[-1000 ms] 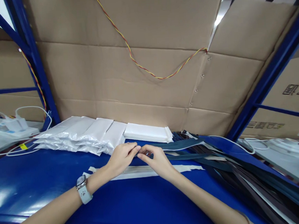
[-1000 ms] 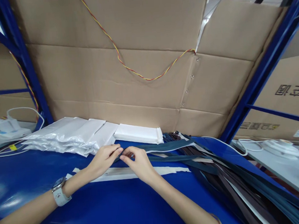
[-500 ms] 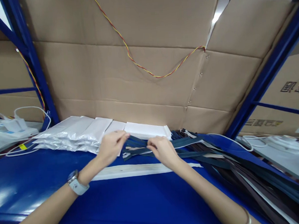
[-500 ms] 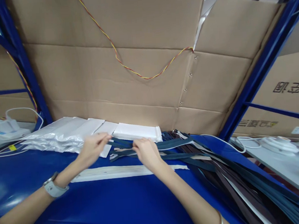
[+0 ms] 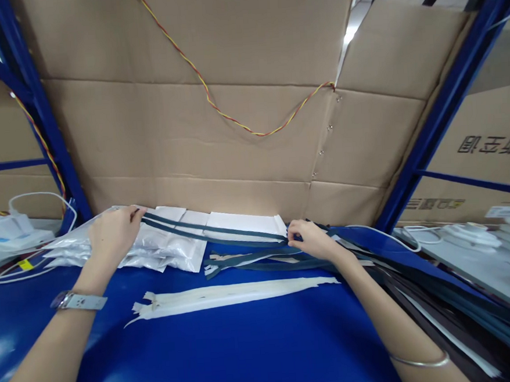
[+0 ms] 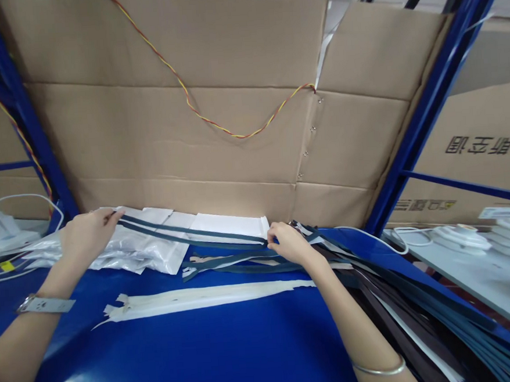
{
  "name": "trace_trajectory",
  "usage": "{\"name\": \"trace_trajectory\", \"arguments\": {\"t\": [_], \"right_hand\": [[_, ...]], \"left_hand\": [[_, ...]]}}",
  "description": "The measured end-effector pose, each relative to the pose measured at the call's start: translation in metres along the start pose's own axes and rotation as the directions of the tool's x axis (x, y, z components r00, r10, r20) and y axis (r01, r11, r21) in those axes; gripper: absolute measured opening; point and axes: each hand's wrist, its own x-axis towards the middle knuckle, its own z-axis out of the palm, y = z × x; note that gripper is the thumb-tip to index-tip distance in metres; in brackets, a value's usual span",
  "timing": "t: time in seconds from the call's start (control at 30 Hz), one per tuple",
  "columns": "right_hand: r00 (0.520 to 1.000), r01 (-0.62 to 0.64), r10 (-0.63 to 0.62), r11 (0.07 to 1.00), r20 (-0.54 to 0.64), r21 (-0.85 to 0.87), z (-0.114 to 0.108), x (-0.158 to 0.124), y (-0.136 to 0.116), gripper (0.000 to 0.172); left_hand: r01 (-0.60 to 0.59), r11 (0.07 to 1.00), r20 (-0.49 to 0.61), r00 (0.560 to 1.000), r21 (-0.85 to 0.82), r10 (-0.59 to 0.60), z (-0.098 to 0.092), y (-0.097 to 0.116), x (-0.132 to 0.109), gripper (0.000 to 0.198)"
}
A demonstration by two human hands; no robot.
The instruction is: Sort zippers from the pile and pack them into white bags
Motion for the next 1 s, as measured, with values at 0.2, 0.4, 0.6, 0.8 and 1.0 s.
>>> {"name": "trace_trajectory", "arguments": {"t": [0.2, 0.4, 0.6, 0.8, 1.0], "right_hand": [[0.977, -0.043, -0.051, 0.902, 0.205, 0.429, -0.014, -0.007, -0.028, 0.016], [0.965, -0.065, -0.137, 0.702, 0.224, 0.709, -0.015, -0.007, -0.053, 0.024], [0.979, 0.027, -0.174, 0.611, 0.101, 0.791, 0.007, -0.008, -0.091, 0.031], [0.984, 0.116, -0.176, 0.656, 0.002, 0.746, 0.023, -0.011, -0.115, 0.03], [0.986, 0.131, -0.162, 0.694, -0.023, 0.708, 0.021, -0.014, -0.116, 0.03]], "left_hand": [[-0.011, 0.994, -0.094, 0.996, -0.109, 0.001, -0.007, 0.012, -0.006, 0.047], [-0.181, 0.89, -0.055, 0.983, -0.419, 0.175, -0.015, 0.068, -0.025, 0.027], [-0.245, 0.492, 0.13, 0.782, -0.835, 0.61, -0.019, 0.131, -0.076, 0.026], [-0.272, 0.502, 0.089, 0.807, -0.821, 0.583, -0.015, 0.14, -0.094, 0.016], [-0.338, 0.457, 0.065, 0.743, -0.823, 0.667, -0.012, 0.139, -0.093, 0.016]]}}
